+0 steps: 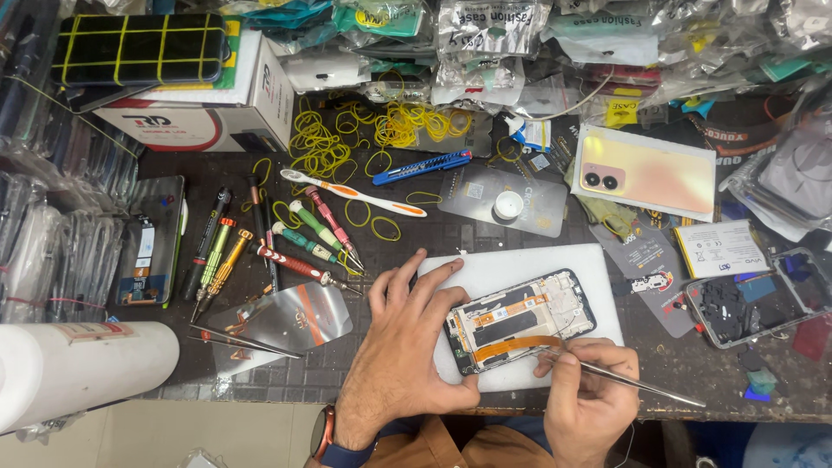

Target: The person works on a disassembled smartphone, using tweezers to lift and reposition an orange ribbon cable and a black internal component. The person then wipes the device with a cloth and places small parts on the work surface.

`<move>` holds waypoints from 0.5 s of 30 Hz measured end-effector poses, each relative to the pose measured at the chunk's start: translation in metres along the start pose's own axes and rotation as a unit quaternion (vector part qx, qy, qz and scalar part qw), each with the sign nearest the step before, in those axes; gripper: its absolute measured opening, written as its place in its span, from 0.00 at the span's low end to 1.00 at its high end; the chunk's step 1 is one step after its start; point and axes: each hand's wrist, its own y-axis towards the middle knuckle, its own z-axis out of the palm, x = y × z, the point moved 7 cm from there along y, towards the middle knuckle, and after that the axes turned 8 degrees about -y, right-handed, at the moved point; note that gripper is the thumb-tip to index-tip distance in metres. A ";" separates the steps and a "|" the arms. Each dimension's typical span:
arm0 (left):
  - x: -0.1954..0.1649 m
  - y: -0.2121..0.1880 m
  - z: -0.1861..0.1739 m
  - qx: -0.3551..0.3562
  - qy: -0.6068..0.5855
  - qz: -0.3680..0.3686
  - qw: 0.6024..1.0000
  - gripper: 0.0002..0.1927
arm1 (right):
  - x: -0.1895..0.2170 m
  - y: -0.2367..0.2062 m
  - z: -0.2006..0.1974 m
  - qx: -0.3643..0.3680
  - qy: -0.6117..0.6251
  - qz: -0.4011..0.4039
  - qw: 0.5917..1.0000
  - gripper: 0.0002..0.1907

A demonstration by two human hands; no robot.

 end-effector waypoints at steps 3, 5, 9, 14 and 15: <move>-0.002 0.003 -0.002 0.004 0.006 0.009 1.000 0.43 | 0.007 0.004 0.002 0.010 0.008 -0.003 1.000 0.07; -0.003 0.003 -0.005 -0.006 0.001 0.021 1.000 0.44 | 0.013 0.007 0.003 0.031 0.028 -0.011 0.999 0.06; -0.002 0.001 -0.008 -0.010 -0.012 0.030 0.999 0.44 | 0.023 0.011 0.001 0.076 0.034 -0.023 0.996 0.09; -0.003 0.003 -0.012 -0.003 -0.012 0.024 1.000 0.42 | 0.034 0.010 0.000 0.141 0.036 -0.036 0.989 0.12; -0.005 0.003 -0.013 -0.003 -0.010 0.027 1.000 0.42 | 0.037 0.009 0.000 0.150 0.031 -0.043 0.987 0.12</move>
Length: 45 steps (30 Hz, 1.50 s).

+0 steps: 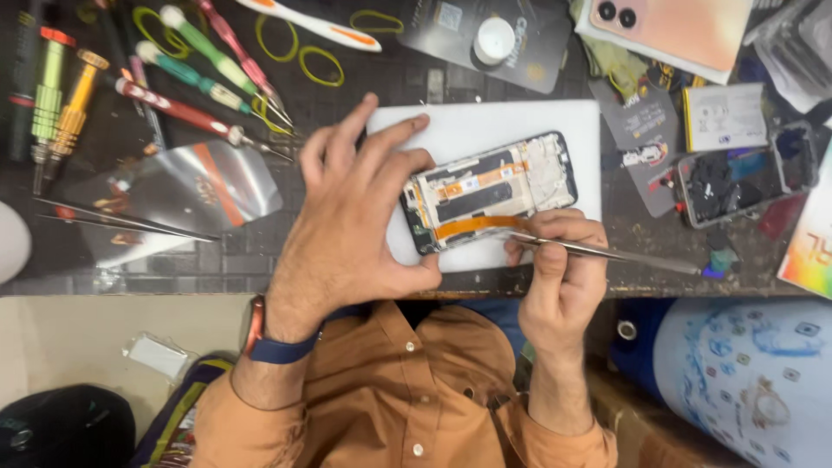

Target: The person works on a disassembled smartphone, using tweezers to lift and reposition an orange ribbon cable and a black internal component. The person then wipes the device with a cloth and places small parts on the work surface.

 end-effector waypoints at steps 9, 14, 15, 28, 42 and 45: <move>-0.004 0.003 -0.004 0.009 -0.007 -0.010 1.000 0.41 | 0.016 -0.003 0.010 -0.021 -0.102 -0.046 0.993 0.16; -0.004 0.004 -0.005 -0.002 -0.003 -0.015 1.000 0.37 | 0.022 -0.001 0.013 -0.007 -0.211 -0.058 0.976 0.16; -0.003 0.004 -0.004 -0.001 0.005 -0.018 1.000 0.36 | 0.023 -0.001 0.013 -0.009 -0.215 -0.055 0.975 0.16; -0.003 0.004 -0.003 -0.009 0.004 -0.021 1.000 0.35 | 0.024 0.000 0.015 0.008 -0.223 -0.068 0.972 0.14; -0.002 0.004 -0.003 -0.004 0.008 -0.025 1.000 0.35 | 0.027 0.001 0.018 0.008 -0.231 -0.085 0.969 0.11; -0.002 0.003 -0.003 -0.005 0.007 -0.023 1.000 0.35 | 0.026 0.000 0.018 0.013 -0.209 -0.079 0.975 0.11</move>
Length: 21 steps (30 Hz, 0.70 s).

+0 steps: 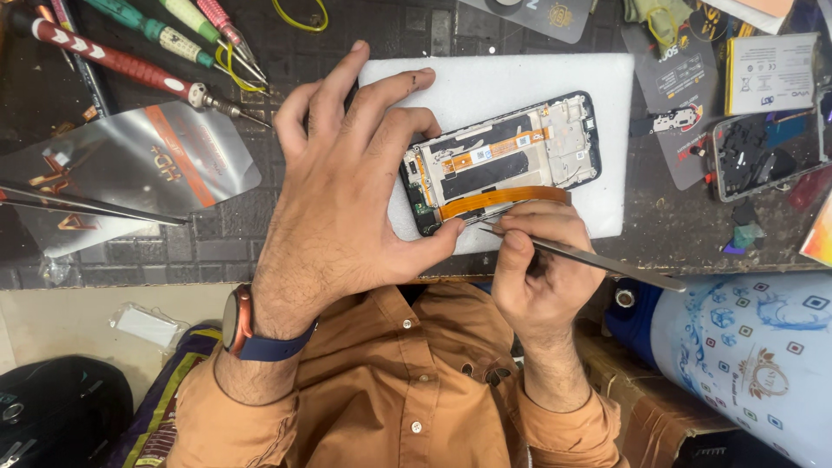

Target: The person works on a disassembled smartphone, using tweezers to lift and reposition an orange ribbon cable and a black internal component. The person then wipes the device with a cloth and places small parts on the work surface.

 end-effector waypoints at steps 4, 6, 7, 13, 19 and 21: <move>0.001 0.000 0.000 -0.001 -0.002 0.000 1.000 0.35 | 0.000 0.000 -0.001 0.003 -0.009 0.002 1.000 0.11; 0.001 0.000 0.000 -0.002 -0.002 0.003 1.000 0.35 | -0.001 0.001 -0.001 0.004 -0.006 0.002 1.000 0.11; 0.001 0.000 0.000 -0.002 -0.002 0.002 1.000 0.35 | 0.000 0.001 0.000 0.005 -0.006 0.001 1.000 0.11; 0.001 0.000 0.001 -0.001 -0.002 0.004 1.000 0.35 | 0.005 0.004 -0.001 0.012 -0.025 -0.012 1.000 0.09; 0.000 0.000 0.000 -0.001 0.000 0.008 1.000 0.36 | 0.010 0.007 0.000 0.020 -0.027 -0.026 0.999 0.08; 0.001 0.000 -0.001 -0.002 0.001 0.009 1.000 0.35 | 0.008 0.006 0.000 0.019 -0.027 -0.017 0.999 0.08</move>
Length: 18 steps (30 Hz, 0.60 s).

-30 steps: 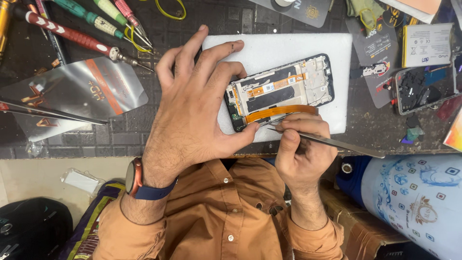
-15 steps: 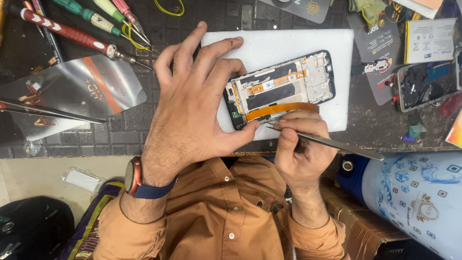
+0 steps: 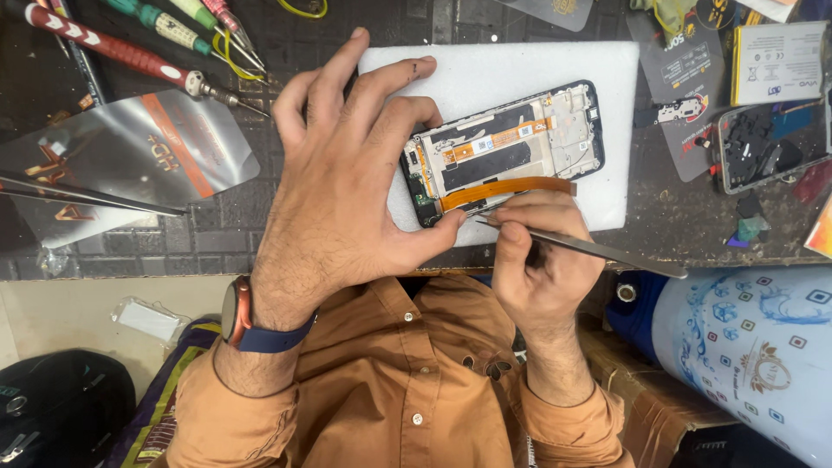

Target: The person works on a disassembled smartphone, using tweezers to lift and reposition an orange ribbon cable and a black internal component. The person then wipes the device with a cloth and places small parts on the work surface.

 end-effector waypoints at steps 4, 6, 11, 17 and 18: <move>0.000 0.000 0.000 0.001 -0.003 -0.003 1.000 0.35 | -0.004 -0.002 0.000 -0.021 -0.001 0.017 1.000 0.09; 0.000 0.000 -0.001 0.000 -0.002 -0.001 1.000 0.35 | -0.003 -0.002 0.000 -0.023 -0.008 0.012 1.000 0.08; 0.000 0.000 -0.001 0.003 -0.004 -0.003 1.000 0.35 | -0.001 -0.002 -0.001 -0.018 -0.021 -0.001 1.000 0.08; 0.000 0.000 0.001 0.000 0.006 -0.005 1.000 0.35 | -0.004 -0.001 -0.001 -0.017 0.006 0.021 1.000 0.09; 0.000 0.001 0.001 0.000 0.008 -0.006 1.000 0.36 | -0.005 -0.001 -0.001 -0.021 0.012 0.028 0.999 0.09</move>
